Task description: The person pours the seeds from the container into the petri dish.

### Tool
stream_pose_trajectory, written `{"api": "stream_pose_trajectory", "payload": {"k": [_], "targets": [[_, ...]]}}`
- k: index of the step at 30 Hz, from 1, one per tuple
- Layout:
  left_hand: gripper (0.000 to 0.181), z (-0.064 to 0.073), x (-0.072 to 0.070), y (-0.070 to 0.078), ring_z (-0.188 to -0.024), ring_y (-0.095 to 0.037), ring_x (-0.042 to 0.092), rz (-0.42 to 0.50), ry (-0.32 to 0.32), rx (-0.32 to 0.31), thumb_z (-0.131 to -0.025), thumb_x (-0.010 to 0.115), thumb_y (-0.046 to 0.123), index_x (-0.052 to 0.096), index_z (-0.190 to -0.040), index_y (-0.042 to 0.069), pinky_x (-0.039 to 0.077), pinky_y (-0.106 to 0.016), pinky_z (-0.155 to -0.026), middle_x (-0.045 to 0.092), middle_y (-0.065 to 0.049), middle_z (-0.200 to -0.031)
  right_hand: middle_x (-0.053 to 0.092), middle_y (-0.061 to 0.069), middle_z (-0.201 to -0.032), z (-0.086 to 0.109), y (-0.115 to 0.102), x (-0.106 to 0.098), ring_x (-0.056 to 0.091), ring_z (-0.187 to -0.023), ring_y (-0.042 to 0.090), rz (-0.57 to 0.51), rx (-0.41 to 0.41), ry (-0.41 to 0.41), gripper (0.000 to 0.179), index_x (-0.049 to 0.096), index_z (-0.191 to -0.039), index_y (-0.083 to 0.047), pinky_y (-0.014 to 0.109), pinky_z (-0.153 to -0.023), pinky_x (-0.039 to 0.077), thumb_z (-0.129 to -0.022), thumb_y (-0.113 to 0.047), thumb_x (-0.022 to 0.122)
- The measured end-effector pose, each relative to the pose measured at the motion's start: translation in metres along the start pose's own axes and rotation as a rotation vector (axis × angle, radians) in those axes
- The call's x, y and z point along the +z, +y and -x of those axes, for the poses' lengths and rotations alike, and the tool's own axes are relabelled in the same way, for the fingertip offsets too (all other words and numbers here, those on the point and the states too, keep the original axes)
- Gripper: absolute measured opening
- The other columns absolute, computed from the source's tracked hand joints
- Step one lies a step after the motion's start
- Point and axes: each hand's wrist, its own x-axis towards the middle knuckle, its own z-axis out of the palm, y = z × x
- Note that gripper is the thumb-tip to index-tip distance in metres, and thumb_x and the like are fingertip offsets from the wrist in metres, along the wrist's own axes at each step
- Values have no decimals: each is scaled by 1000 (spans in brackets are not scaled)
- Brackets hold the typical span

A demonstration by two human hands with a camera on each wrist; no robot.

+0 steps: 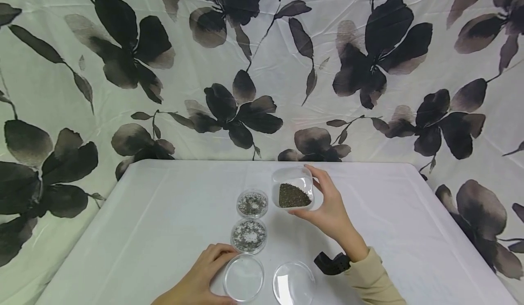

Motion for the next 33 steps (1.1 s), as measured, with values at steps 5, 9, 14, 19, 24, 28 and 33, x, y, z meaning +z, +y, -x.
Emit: {"api": "stream_pose_trajectory", "payload": {"k": [5,9,14,19,24,28,33], "targets": [[83,0,0,0,-112,-8,42,-15,18,18,-71,80,64,58,-136,18,43,-34,-89,49,7,-131,50,17,-136,4,2,8,48,-123,22,62,-115,-31,105,44,-142,4,21,-107,38,-50,7,95],[84,0,-1,0,-115,-8,41,8,-5,-20,-70,79,65,58,-136,18,42,-35,-91,49,7,-133,50,14,-138,7,1,14,49,-124,25,49,-160,-66,105,44,-144,0,26,-109,39,-53,1,97],[84,1,-2,-1,-115,-8,42,10,3,-20,-70,80,65,58,-136,18,43,-36,-90,49,5,-133,49,14,-140,12,-6,23,47,-127,25,37,-269,-89,100,45,-144,-1,27,-109,37,-57,-5,95],[85,1,-1,-1,-114,-7,42,8,5,-19,-70,80,65,58,-137,18,43,-36,-90,49,6,-133,49,21,-137,14,-8,32,45,-128,29,30,-453,-117,88,47,-139,7,27,-110,35,-67,-15,91],[85,1,1,-2,-115,-8,42,3,7,0,-70,80,65,57,-137,18,43,-34,-90,49,5,-134,49,27,-131,14,-10,42,47,-124,34,27,-644,-141,72,48,-132,14,27,-110,36,-85,-31,79],[84,1,1,-2,-113,-9,42,-21,24,32,-72,79,64,57,-137,17,42,-33,-89,49,4,-133,52,27,-127,15,-13,51,50,-120,35,56,-740,-142,62,51,-129,13,29,-109,38,-90,-30,73],[82,-1,1,-1,-112,-9,43,-31,28,36,-72,79,64,57,-137,17,42,-31,-89,48,7,-133,53,27,-127,19,-14,58,52,-118,36,105,-810,-167,49,53,-129,10,33,-108,40,-93,-22,64]]}}
